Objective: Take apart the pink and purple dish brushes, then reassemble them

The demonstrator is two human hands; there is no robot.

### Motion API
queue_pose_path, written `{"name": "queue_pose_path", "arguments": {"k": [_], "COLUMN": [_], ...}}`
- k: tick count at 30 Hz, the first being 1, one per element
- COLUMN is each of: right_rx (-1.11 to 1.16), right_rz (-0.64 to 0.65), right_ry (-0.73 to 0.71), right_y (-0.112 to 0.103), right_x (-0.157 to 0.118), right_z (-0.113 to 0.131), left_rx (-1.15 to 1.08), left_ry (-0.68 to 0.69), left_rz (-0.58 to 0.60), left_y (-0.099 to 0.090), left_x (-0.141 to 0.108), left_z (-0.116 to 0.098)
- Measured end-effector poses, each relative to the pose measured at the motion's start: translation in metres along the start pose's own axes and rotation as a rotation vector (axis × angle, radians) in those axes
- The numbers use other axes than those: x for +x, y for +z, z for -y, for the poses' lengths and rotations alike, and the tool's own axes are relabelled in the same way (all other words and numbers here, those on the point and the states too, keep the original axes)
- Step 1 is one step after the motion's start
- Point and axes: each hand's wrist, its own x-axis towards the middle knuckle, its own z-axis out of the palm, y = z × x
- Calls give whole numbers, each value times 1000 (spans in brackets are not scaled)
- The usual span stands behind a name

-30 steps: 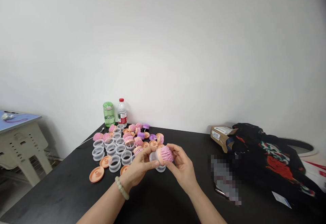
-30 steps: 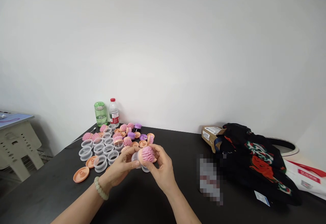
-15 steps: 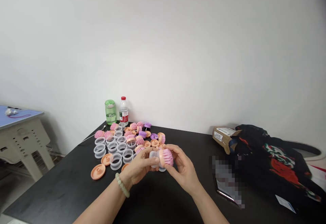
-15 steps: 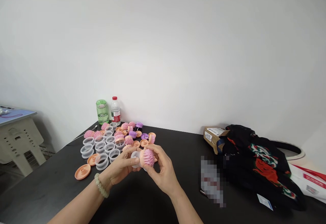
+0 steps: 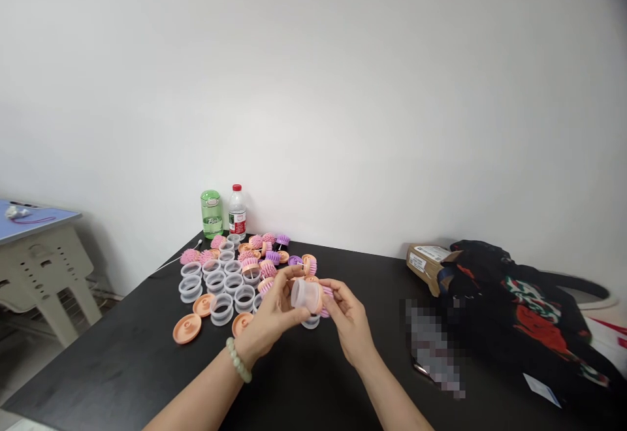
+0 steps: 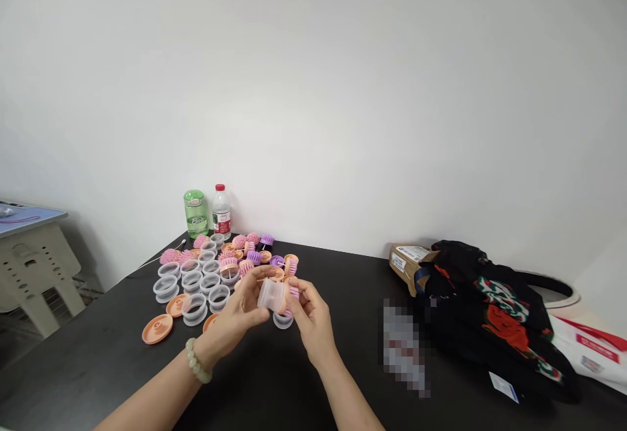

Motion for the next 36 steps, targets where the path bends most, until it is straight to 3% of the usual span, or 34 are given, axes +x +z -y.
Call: {"name": "queue_pose_path", "arguments": {"k": [6, 12, 16, 19, 27, 30, 33, 36], "right_rx": [61, 31, 52, 46, 52, 67, 68, 65], "right_rz": [-23, -72, -37, -19, -35, -39, -29, -37], "right_ry": [7, 37, 20, -5, 47, 51, 33, 29], "right_y": [-1, -2, -1, -1, -1, 0, 0, -2], "right_x": [1, 2, 2, 2, 3, 2, 2, 3], "right_z": [0, 0, 1, 1, 1, 0, -1, -2], "left_rx": [21, -106, -96, -28, 131, 4, 57, 91], "left_ry": [-159, -86, -189, -257, 90, 15, -104, -116], "left_rz": [-89, 64, -73, -107, -11, -23, -95, -73], "left_y": [-1, -3, -1, 0, -5, -3, -3, -5], "left_x": [2, 2, 0, 1, 5, 3, 3, 5], "left_z": [0, -7, -4, 2, -2, -2, 2, 3]}}
